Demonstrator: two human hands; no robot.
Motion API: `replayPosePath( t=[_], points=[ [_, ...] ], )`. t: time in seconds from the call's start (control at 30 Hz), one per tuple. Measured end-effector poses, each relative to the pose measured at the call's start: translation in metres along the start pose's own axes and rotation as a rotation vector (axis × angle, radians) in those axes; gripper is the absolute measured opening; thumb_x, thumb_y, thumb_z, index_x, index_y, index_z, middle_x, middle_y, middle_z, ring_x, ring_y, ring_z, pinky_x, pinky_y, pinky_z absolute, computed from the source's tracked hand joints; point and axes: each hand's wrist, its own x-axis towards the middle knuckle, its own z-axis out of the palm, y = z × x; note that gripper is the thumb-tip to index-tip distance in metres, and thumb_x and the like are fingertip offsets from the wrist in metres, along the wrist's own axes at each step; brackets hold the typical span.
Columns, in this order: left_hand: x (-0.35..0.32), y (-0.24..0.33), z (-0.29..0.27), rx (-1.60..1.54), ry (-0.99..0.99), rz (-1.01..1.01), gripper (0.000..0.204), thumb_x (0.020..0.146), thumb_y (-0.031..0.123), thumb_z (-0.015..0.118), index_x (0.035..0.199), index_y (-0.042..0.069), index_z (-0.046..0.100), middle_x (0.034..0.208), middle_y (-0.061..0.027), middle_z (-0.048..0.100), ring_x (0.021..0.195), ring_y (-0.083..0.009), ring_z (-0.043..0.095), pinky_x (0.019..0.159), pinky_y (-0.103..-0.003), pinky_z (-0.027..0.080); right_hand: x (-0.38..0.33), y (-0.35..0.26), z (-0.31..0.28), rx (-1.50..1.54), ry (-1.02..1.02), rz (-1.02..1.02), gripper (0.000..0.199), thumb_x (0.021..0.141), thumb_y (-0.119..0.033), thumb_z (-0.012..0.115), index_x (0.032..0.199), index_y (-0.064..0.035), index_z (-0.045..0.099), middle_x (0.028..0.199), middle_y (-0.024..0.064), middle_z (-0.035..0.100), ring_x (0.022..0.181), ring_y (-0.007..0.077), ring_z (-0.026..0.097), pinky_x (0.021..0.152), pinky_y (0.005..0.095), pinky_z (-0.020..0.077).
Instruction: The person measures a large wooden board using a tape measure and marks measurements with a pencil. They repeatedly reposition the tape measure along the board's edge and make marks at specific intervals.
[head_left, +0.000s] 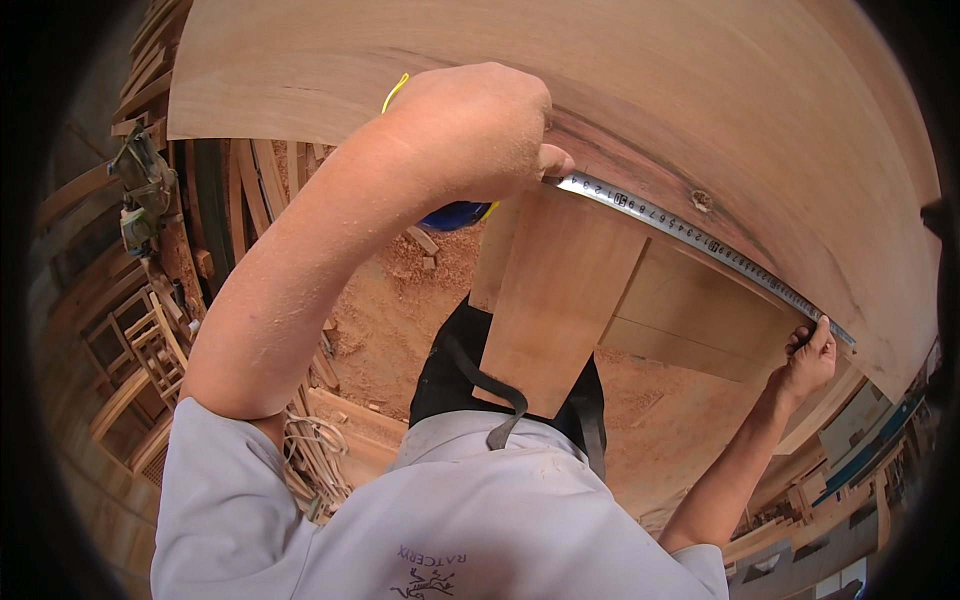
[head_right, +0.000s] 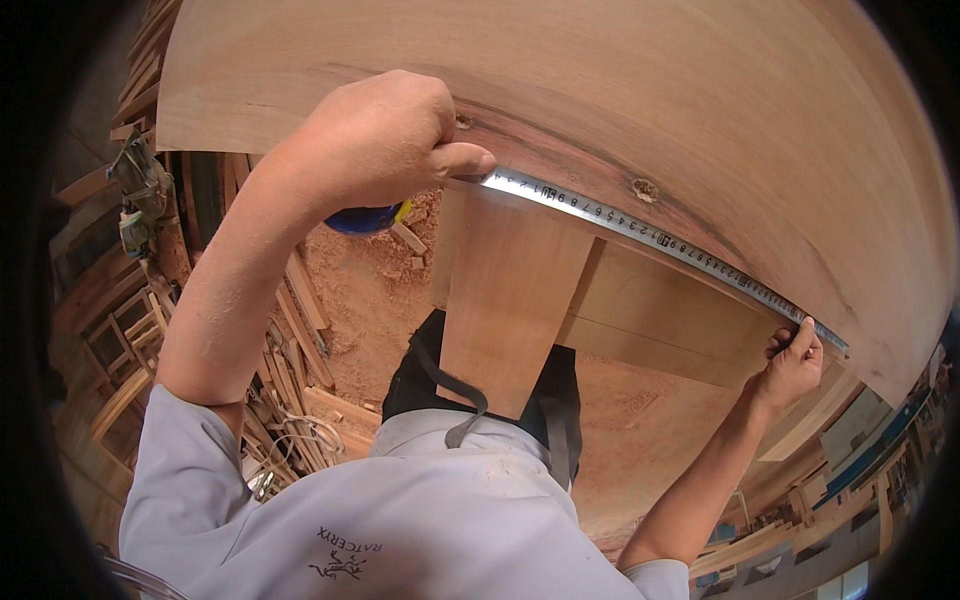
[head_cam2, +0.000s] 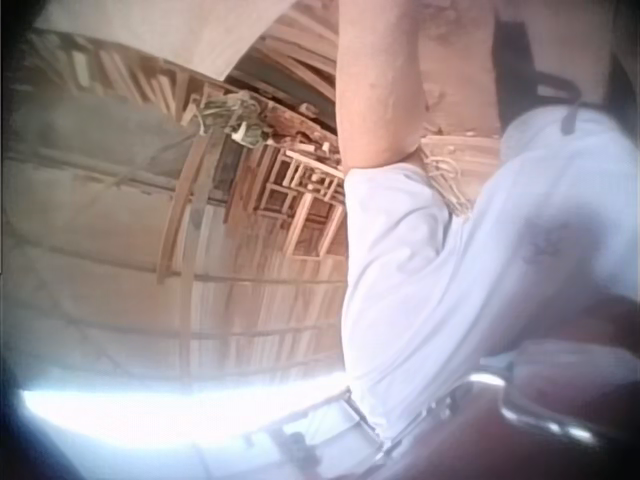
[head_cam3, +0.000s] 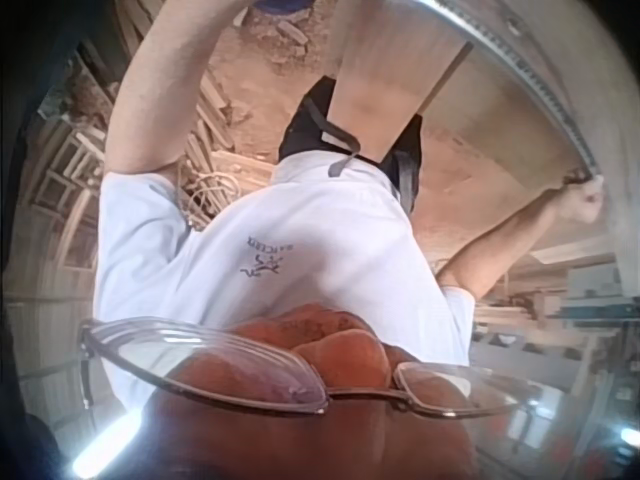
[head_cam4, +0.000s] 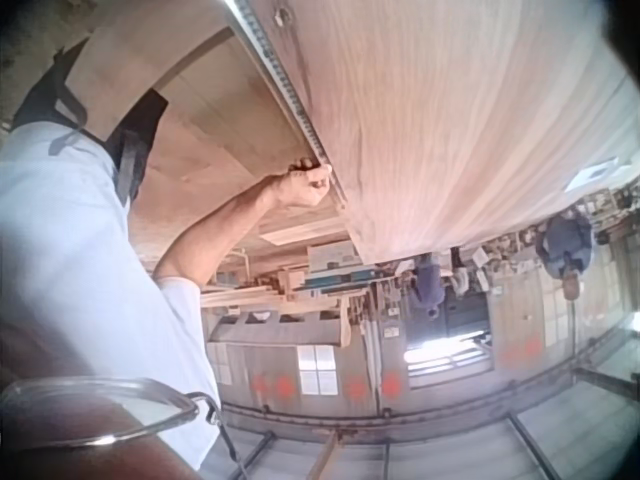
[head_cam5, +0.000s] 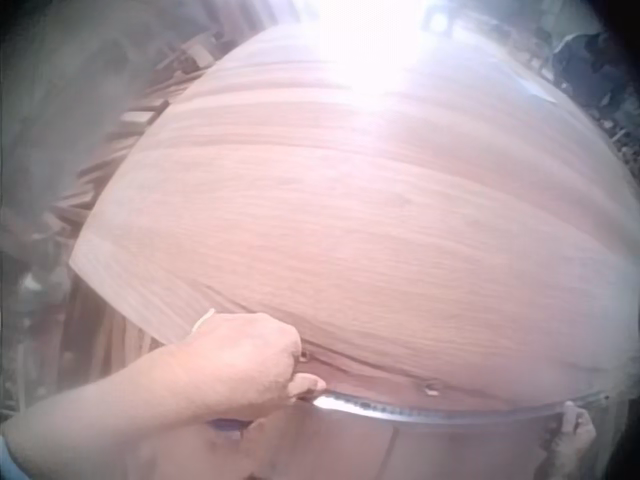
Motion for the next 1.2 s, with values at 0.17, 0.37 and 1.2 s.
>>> replayPosePath(
  t=[0.17,0.37,1.2],
  points=[
    [0.0001,-0.0017,0.0000,0.019,0.019,0.031,0.040,0.091,0.042,0.069,0.081,0.005,0.079,0.065,-0.0163,0.067,0.060,-0.0282,0.067,0.063,-0.040,0.056,-0.0032,-0.0025,0.0027,0.022,0.007,-0.003,0.025,0.098,-0.026,0.066,0.087,-0.0054,0.058,0.068,0.0012,0.057,0.057,0.0061,0.051,0.049,0.0185,0.0354],
    [0.0011,-0.0021,-0.0009,0.026,0.009,0.025,0.039,0.092,0.040,0.068,0.081,0.005,0.079,0.063,-0.0152,0.067,0.058,-0.0260,0.067,0.061,-0.039,0.056,-0.0043,-0.0042,0.0034,0.010,0.006,-0.009,0.025,0.098,-0.026,0.066,0.086,-0.0060,0.058,0.068,0.0010,0.057,0.057,0.0064,0.051,0.049,0.0194,0.0355],
    [0.0029,-0.0038,0.0001,0.015,0.000,0.005,0.040,0.091,0.040,0.069,0.077,0.004,0.078,0.061,-0.0155,0.066,0.058,-0.0249,0.066,0.061,-0.038,0.056,-0.0038,-0.0004,0.0033,0.003,-0.018,-0.051,0.026,0.097,-0.028,0.068,0.088,-0.0053,0.059,0.066,0.0010,0.056,0.056,0.0072,0.050,0.049,0.0205,0.0358]
  ],
)
